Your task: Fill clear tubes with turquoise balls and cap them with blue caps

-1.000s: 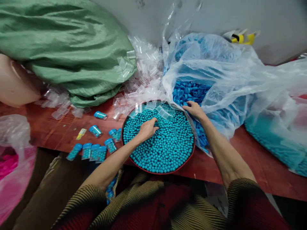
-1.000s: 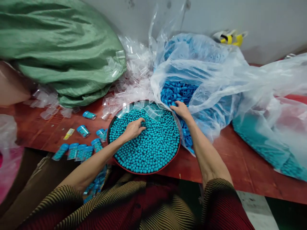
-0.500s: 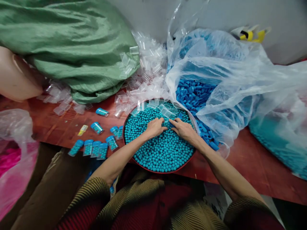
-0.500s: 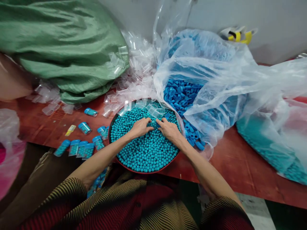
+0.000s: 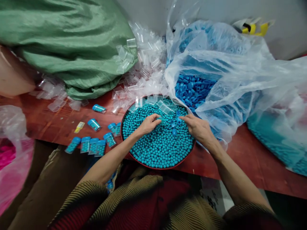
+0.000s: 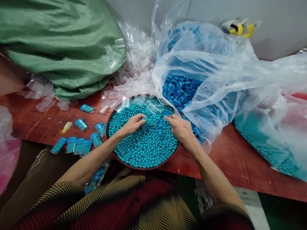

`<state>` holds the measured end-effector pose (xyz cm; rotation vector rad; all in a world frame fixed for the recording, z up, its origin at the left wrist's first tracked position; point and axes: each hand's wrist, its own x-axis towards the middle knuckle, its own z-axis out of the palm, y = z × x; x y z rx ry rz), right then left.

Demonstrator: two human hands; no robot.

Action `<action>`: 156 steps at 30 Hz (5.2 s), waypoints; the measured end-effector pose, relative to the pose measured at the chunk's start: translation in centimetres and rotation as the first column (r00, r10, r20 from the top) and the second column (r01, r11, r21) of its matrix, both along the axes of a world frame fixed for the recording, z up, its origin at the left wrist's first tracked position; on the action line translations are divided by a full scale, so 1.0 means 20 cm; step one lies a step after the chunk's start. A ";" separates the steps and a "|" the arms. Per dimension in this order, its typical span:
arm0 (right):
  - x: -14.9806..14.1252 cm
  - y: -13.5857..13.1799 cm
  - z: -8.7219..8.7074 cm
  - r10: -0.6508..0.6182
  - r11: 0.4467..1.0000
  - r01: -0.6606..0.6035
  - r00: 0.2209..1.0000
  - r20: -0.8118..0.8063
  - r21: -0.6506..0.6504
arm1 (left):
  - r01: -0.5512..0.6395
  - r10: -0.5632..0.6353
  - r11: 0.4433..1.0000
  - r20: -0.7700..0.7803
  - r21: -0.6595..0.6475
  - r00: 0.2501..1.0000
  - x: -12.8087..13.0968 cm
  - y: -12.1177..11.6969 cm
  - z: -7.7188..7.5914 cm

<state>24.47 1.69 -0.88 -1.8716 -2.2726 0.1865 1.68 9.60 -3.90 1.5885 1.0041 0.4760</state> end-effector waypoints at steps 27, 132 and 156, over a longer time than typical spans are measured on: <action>-0.15 0.07 -0.10 0.002 0.991 -0.069 0.870 -0.493 -0.119 | -0.111 0.126 0.974 0.062 -0.196 0.990 -0.09 -0.15 0.02; -0.31 0.01 -0.06 -0.337 0.914 -0.115 0.326 -0.884 -0.390 | -0.056 0.120 0.959 0.217 -0.278 0.969 -0.11 -0.27 0.07; -0.52 -0.13 -0.12 0.137 0.988 -0.101 0.915 -0.380 0.115 | -0.237 0.284 0.948 0.228 -0.212 0.931 -0.01 -0.36 0.14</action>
